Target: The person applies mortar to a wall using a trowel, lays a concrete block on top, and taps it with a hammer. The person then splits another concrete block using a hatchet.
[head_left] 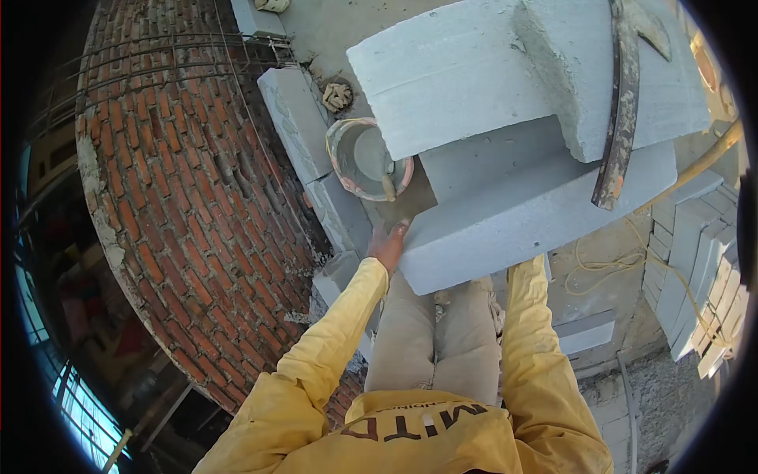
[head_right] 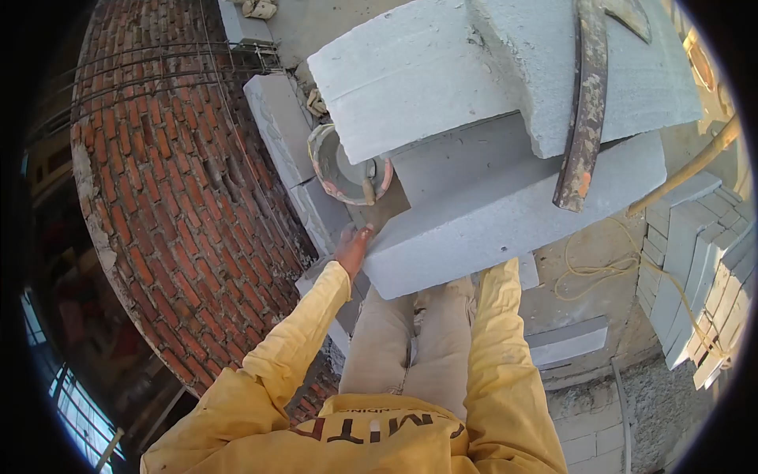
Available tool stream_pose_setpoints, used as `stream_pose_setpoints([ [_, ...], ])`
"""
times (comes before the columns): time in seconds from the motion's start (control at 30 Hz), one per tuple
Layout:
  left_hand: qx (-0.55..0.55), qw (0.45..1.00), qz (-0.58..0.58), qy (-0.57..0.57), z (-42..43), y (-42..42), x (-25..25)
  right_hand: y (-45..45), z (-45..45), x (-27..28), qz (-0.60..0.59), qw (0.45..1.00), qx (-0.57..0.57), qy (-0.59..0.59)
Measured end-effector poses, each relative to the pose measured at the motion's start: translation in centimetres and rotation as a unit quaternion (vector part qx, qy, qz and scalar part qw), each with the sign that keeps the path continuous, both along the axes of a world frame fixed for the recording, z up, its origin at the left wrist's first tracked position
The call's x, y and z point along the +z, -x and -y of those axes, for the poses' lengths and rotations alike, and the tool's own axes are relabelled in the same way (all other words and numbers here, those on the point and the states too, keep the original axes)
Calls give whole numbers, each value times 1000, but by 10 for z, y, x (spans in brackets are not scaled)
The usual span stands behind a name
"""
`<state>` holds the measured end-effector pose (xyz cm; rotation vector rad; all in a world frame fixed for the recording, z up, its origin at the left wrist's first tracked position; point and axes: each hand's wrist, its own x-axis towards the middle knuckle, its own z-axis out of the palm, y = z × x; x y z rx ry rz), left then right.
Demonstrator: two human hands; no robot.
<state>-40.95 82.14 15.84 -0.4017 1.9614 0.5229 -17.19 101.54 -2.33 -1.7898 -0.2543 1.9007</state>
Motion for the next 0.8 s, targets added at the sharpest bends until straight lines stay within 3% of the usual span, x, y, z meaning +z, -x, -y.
stream_pose_setpoints([
  [0.03,-188,966,-172,-45,-11,-2,9,-5,-5,-3,0,1000,4,1],
  [0.07,-295,923,-215,-121,-42,-5,35,-9,-5,-2,4,1000,7,1],
  [0.13,-416,864,-191,-210,-101,-32,77,-19,-8,-3,8,1000,19,0],
  [0.2,-527,817,-132,-192,-146,-70,81,-27,-7,-2,10,1000,23,-1],
  [0.27,-585,764,-160,-222,-173,-94,85,-31,-8,-1,10,1000,29,-4],
  [0.37,-603,710,-313,-182,-184,-136,33,-33,-8,0,13,999,38,-7],
  [0.47,-605,731,-250,-194,-187,-133,36,-35,-6,0,15,999,39,-10],
  [0.67,-602,705,-302,-220,-166,-131,31,-37,15,10,0,999,37,-11],
  [0.8,-617,702,-269,-234,-116,-117,36,-28,56,30,-26,999,27,16],
])
